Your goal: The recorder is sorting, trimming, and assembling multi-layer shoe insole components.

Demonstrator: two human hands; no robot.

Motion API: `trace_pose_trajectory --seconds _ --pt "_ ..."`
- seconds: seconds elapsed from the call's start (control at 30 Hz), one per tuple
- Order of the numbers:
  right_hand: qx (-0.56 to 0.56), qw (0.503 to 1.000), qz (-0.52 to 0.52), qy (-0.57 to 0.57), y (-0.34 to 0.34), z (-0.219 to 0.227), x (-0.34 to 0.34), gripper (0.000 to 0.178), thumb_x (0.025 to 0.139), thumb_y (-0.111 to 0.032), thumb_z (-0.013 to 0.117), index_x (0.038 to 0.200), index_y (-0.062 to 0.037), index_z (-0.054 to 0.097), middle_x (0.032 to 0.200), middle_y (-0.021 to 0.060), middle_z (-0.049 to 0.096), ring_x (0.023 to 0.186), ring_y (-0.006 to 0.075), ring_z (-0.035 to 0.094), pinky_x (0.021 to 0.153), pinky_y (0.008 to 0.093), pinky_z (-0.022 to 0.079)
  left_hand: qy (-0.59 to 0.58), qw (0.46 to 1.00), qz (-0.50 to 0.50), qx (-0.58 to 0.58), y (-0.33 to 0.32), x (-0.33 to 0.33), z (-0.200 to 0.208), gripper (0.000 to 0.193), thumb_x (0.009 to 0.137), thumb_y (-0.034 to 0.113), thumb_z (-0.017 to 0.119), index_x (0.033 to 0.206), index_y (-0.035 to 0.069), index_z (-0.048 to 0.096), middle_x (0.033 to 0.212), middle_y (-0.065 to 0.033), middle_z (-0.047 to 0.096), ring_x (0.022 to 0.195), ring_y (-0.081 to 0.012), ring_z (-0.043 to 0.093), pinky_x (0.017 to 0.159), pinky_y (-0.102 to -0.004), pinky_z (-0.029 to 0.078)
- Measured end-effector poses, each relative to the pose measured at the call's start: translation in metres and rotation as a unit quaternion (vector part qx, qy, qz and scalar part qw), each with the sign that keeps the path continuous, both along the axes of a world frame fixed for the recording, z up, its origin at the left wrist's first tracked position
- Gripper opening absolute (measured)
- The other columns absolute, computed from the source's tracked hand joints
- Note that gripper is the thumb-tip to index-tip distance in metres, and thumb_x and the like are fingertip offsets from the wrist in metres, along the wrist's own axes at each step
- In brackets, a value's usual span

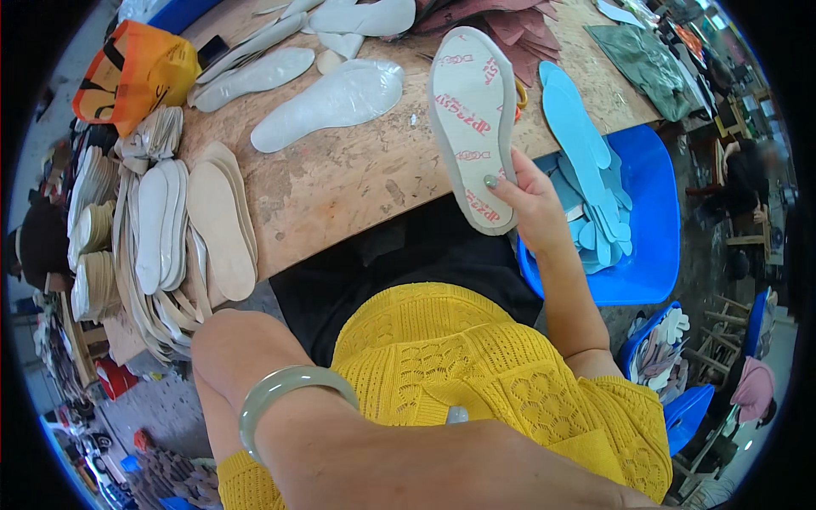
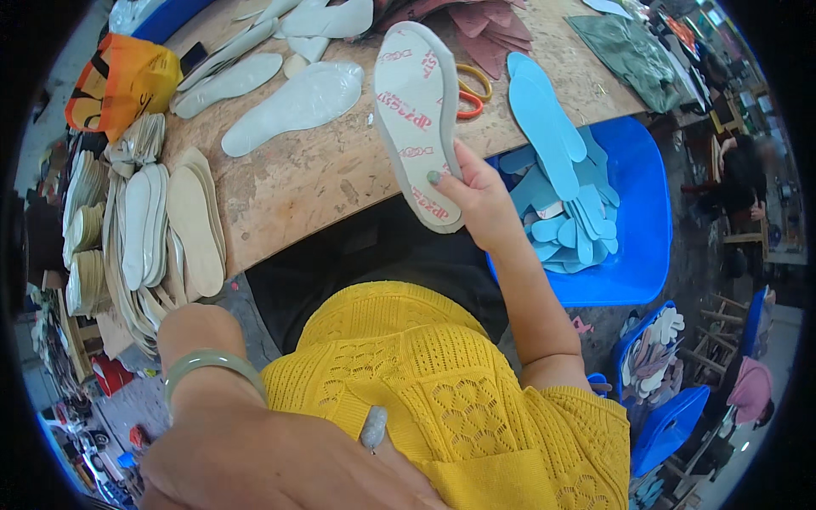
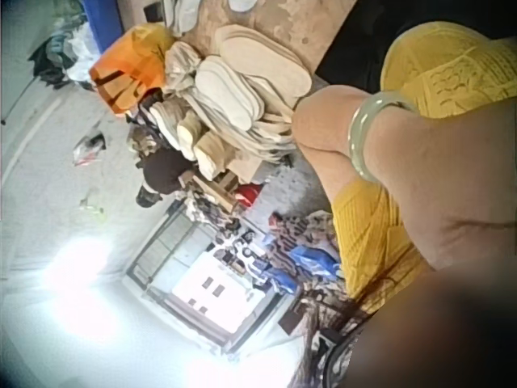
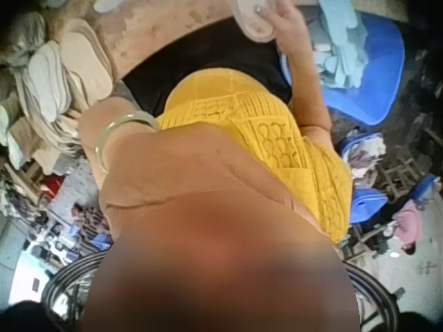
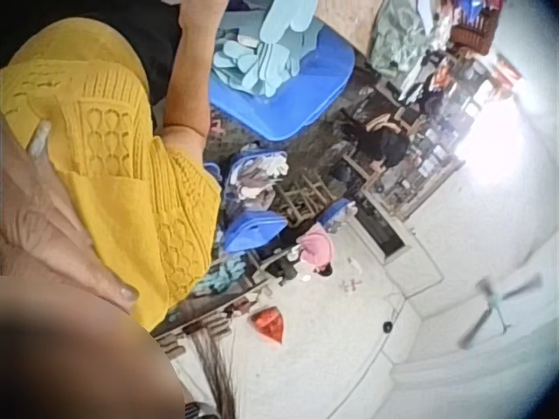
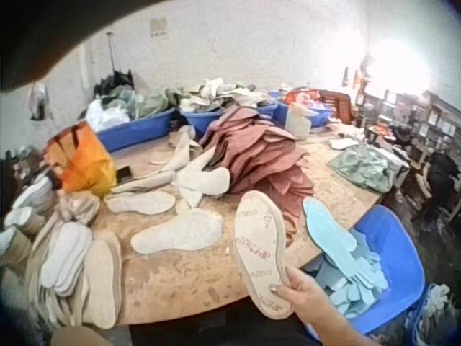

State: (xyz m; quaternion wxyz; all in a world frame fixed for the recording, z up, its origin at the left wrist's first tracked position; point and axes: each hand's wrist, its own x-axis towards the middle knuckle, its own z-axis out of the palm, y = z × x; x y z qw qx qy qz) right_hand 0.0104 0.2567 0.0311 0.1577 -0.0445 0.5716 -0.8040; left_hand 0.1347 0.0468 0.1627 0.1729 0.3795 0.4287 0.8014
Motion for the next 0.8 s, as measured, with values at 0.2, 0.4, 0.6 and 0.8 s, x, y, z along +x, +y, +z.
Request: trace_pose_trajectory --seconds 0.2,0.4,0.6,0.8 --pt "0.076 0.995 0.048 0.036 -0.023 0.005 -0.002 0.052 0.092 0.0 0.052 0.142 -0.0007 0.039 0.125 0.0058 0.058 0.111 0.0119 0.056 0.097 0.0273 0.044 -0.052 0.998 -0.007 0.029 -0.009 -0.006 -0.007 0.04 0.096 0.026 0.047 0.117 -0.007 0.057 0.114 -0.0191 0.06 0.106 -0.029 0.06 0.094 -0.0355 0.046" --pt "0.032 0.997 0.074 0.0 -0.049 -0.014 -0.01 0.052 0.093 0.001 0.051 0.143 -0.0004 0.038 0.125 0.0045 0.057 0.114 0.012 0.053 0.098 0.0274 0.042 -0.071 0.996 -0.011 0.055 -0.017 -0.026 -0.013 0.039 0.095 0.024 0.048 0.116 -0.008 0.057 0.112 -0.0186 0.06 0.105 -0.0281 0.06 0.095 -0.034 0.046" --pt "0.057 0.996 0.069 -0.009 -0.055 -0.019 -0.026 0.052 0.093 0.0 0.05 0.143 0.001 0.036 0.127 0.0061 0.057 0.114 0.0121 0.053 0.098 0.0274 0.042 -0.127 0.989 0.042 0.066 -0.026 -0.032 -0.005 0.039 0.095 0.023 0.049 0.116 -0.009 0.056 0.11 -0.0181 0.06 0.104 -0.0272 0.059 0.096 -0.0326 0.045" --pt "0.016 0.994 0.108 -0.031 -0.074 -0.017 -0.016 0.052 0.094 0.0 0.048 0.145 0.0004 0.035 0.128 0.006 0.056 0.114 0.0113 0.053 0.097 0.0275 0.042 -0.17 0.976 0.11 0.082 -0.035 -0.054 -0.001 0.038 0.094 0.022 0.051 0.115 -0.009 0.055 0.108 -0.0176 0.06 0.104 -0.0263 0.059 0.096 -0.0311 0.044"
